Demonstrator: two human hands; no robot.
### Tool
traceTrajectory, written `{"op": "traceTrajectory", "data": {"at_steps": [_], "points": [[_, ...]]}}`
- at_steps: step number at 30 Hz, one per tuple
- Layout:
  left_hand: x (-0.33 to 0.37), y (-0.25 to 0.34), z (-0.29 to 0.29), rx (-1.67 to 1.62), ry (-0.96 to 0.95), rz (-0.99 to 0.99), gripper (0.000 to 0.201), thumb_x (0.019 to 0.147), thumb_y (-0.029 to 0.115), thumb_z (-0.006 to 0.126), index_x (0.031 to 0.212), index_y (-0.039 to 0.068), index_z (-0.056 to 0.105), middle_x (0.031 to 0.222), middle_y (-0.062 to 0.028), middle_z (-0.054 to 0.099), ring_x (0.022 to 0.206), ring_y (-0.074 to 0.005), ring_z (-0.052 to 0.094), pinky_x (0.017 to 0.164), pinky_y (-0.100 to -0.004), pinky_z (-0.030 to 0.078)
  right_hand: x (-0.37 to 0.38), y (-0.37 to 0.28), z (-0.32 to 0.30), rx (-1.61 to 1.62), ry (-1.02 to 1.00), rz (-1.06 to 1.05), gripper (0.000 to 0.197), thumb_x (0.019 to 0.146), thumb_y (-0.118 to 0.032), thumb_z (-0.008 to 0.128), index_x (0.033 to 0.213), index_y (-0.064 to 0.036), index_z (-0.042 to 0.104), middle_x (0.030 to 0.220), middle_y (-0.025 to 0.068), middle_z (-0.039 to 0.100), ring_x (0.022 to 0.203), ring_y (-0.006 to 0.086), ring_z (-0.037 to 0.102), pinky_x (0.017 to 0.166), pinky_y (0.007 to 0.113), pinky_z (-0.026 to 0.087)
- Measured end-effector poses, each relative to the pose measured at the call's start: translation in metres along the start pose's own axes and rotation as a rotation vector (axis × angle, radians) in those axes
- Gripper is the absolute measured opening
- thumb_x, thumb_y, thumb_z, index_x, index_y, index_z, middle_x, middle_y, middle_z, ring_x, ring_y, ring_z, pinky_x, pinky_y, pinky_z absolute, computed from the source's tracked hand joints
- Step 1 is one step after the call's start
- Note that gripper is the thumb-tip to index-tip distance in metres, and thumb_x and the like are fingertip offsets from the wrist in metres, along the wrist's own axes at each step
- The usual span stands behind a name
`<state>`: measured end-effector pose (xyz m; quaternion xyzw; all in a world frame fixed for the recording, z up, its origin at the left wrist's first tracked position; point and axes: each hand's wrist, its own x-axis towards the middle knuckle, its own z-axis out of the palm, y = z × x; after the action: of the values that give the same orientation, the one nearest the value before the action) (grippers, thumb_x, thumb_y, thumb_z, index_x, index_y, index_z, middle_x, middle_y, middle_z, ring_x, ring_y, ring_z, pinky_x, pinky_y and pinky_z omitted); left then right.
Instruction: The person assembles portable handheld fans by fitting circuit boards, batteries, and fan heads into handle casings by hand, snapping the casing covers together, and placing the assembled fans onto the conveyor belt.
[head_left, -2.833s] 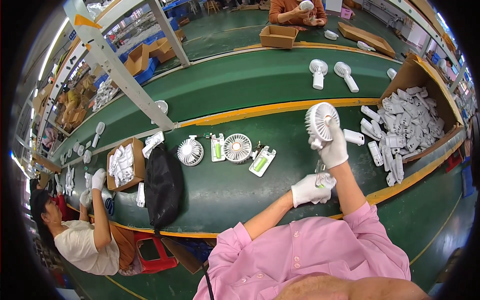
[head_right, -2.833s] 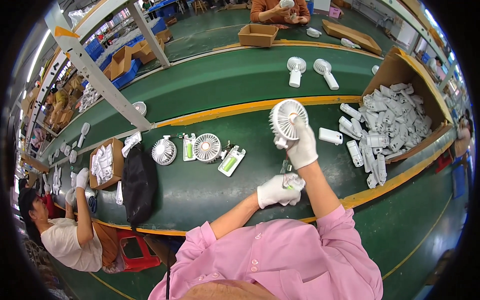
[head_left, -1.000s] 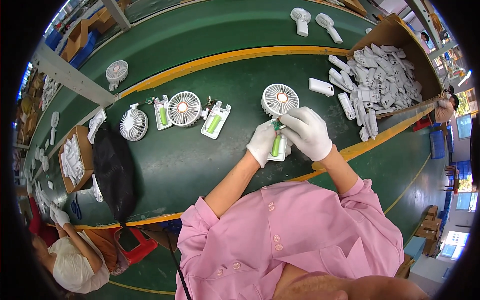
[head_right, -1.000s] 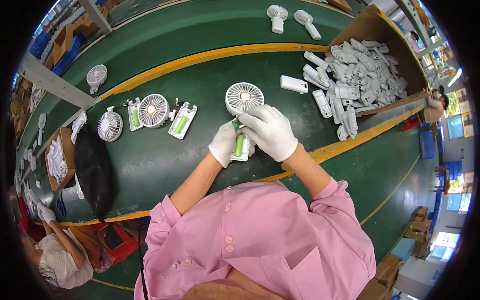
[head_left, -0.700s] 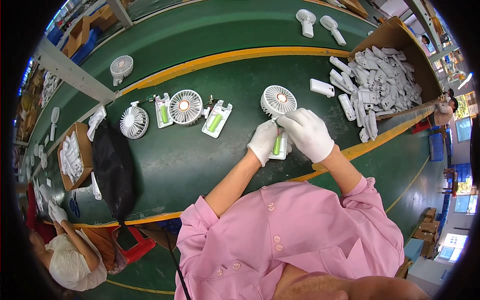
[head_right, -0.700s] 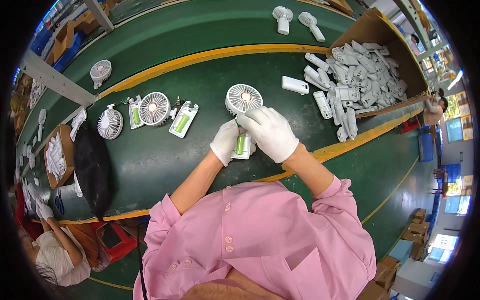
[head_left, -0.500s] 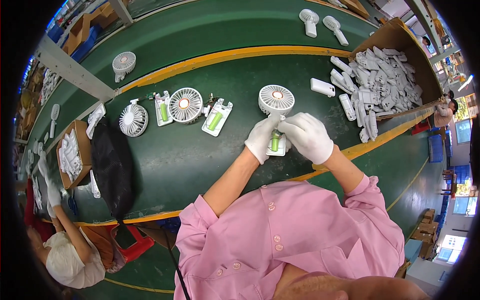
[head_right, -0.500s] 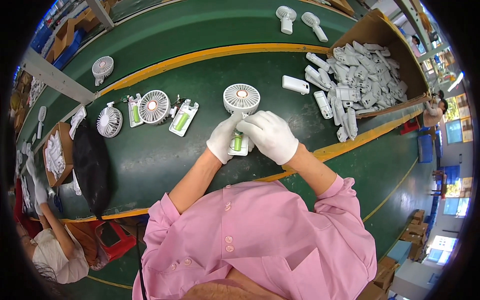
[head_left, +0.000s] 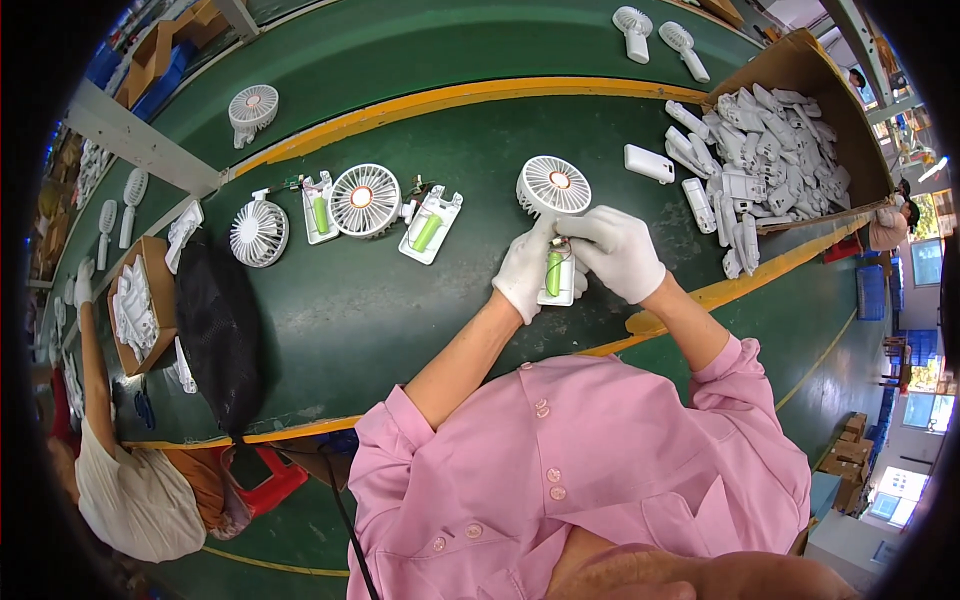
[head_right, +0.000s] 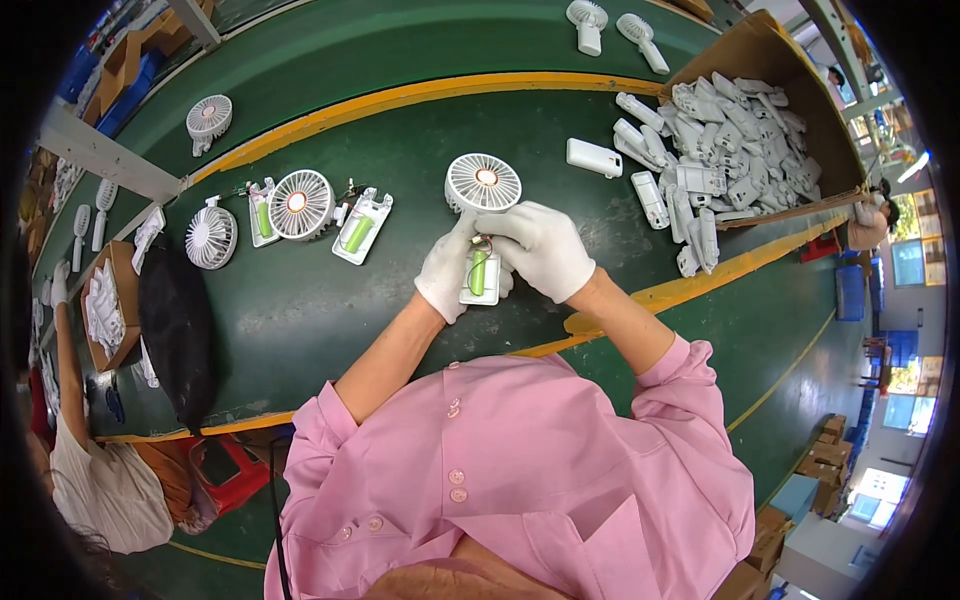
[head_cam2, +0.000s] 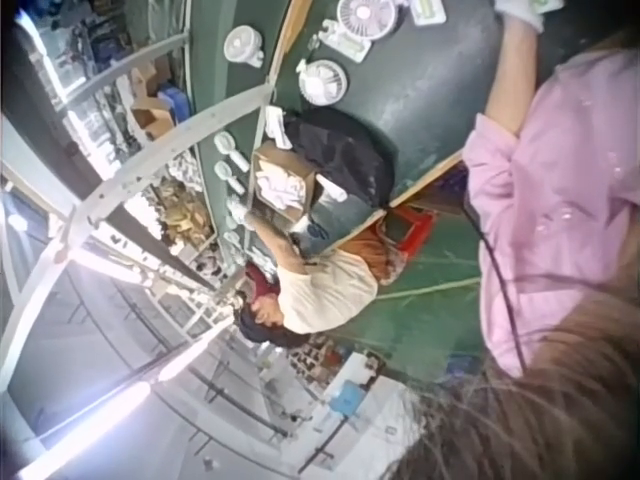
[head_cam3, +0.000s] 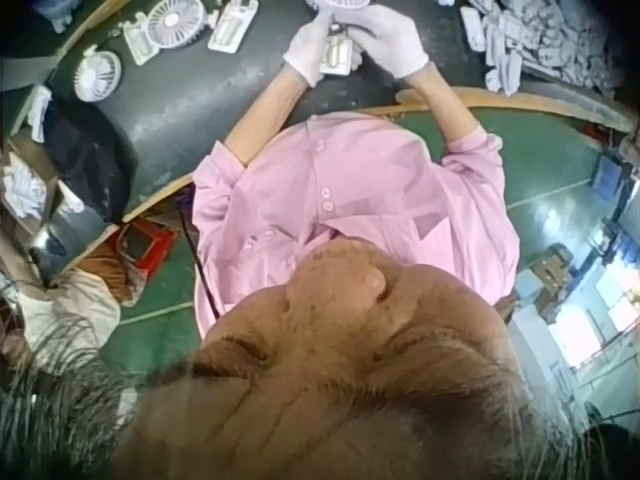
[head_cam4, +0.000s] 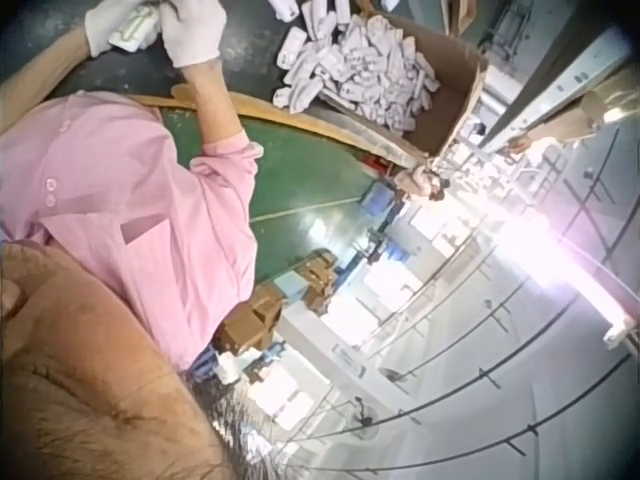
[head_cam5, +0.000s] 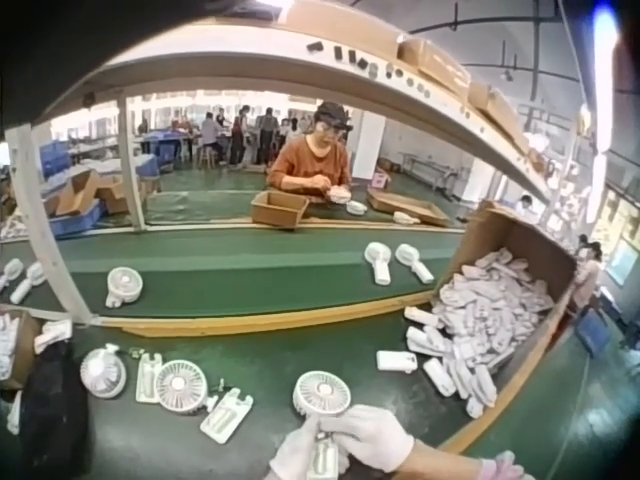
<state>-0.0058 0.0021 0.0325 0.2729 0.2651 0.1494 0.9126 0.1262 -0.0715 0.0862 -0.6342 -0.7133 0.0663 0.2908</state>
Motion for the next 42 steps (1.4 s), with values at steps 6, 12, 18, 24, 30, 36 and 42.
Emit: {"op": "traceTrajectory", "data": {"at_steps": [6,12,18,24,30,36,42], "points": [[-0.001,0.002,0.000,0.022,0.029,-0.014,0.054,0.094,0.053,0.043,0.095,0.000,0.056,0.069,-0.0129,0.061,0.049,-0.0221,0.061,0.042,-0.0318,0.051,-0.003,-0.005,0.005,-0.264,0.071,-0.072,0.021,0.075,-0.008,0.065,0.095,-0.0130,0.065,0.078,0.0035,0.057,0.076,0.0244,0.056,0.068,0.036,0.047],[0.000,-0.001,-0.002,0.046,0.004,0.012,0.054,0.096,0.052,0.041,0.094,0.000,0.056,0.069,-0.0127,0.061,0.050,-0.0215,0.061,0.043,-0.0311,0.051,-0.007,0.002,0.002,-0.211,0.076,-0.031,0.020,0.075,-0.007,0.065,0.095,-0.0107,0.064,0.077,0.0041,0.057,0.075,0.0244,0.055,0.068,0.036,0.046],[0.000,0.000,-0.002,0.090,0.011,0.033,0.050,0.097,0.047,0.039,0.094,-0.001,0.056,0.069,-0.0125,0.061,0.050,-0.0213,0.061,0.044,-0.0310,0.051,-0.006,-0.004,0.005,-0.338,0.117,-0.081,0.022,0.072,-0.004,0.066,0.093,-0.0071,0.065,0.074,0.0063,0.056,0.072,0.0243,0.055,0.066,0.035,0.044],[-0.002,-0.006,0.002,0.263,0.092,0.192,0.048,0.095,0.047,0.042,0.094,0.002,0.056,0.073,-0.0098,0.061,0.055,-0.0169,0.061,0.049,-0.0281,0.050,-0.014,-0.008,0.009,-0.482,0.014,-0.146,0.021,0.072,-0.013,0.060,0.093,-0.0102,0.062,0.078,0.0019,0.053,0.077,0.0201,0.054,0.069,0.033,0.041],[0.003,-0.008,-0.002,0.232,-0.174,0.144,0.021,0.083,0.019,0.063,0.095,0.004,0.055,0.074,-0.0045,0.060,0.058,-0.0122,0.060,0.052,-0.0260,0.050,-0.003,0.007,-0.012,-0.387,-0.111,-0.241,0.028,0.071,-0.009,0.061,0.099,-0.0112,0.064,0.080,0.0029,0.054,0.078,0.0219,0.053,0.070,0.034,0.042],[0.007,-0.017,-0.003,0.350,-0.135,0.175,0.030,0.069,0.002,0.067,0.096,0.002,0.053,0.078,-0.0047,0.061,0.063,-0.0122,0.061,0.057,-0.0274,0.051,-0.010,0.007,-0.006,-0.398,-0.142,-0.326,0.037,0.070,-0.011,0.060,0.107,-0.0059,0.060,0.086,0.0044,0.052,0.082,0.0223,0.053,0.072,0.034,0.042],[0.015,-0.026,-0.004,0.732,0.066,0.465,0.034,0.072,0.006,0.068,0.101,0.000,0.051,0.087,-0.0066,0.062,0.073,-0.0117,0.062,0.064,-0.0271,0.051,-0.010,0.012,0.000,-0.424,-0.129,-0.362,0.039,0.071,-0.013,0.060,0.108,-0.0053,0.059,0.086,0.0043,0.051,0.083,0.0218,0.053,0.072,0.033,0.043]]}}
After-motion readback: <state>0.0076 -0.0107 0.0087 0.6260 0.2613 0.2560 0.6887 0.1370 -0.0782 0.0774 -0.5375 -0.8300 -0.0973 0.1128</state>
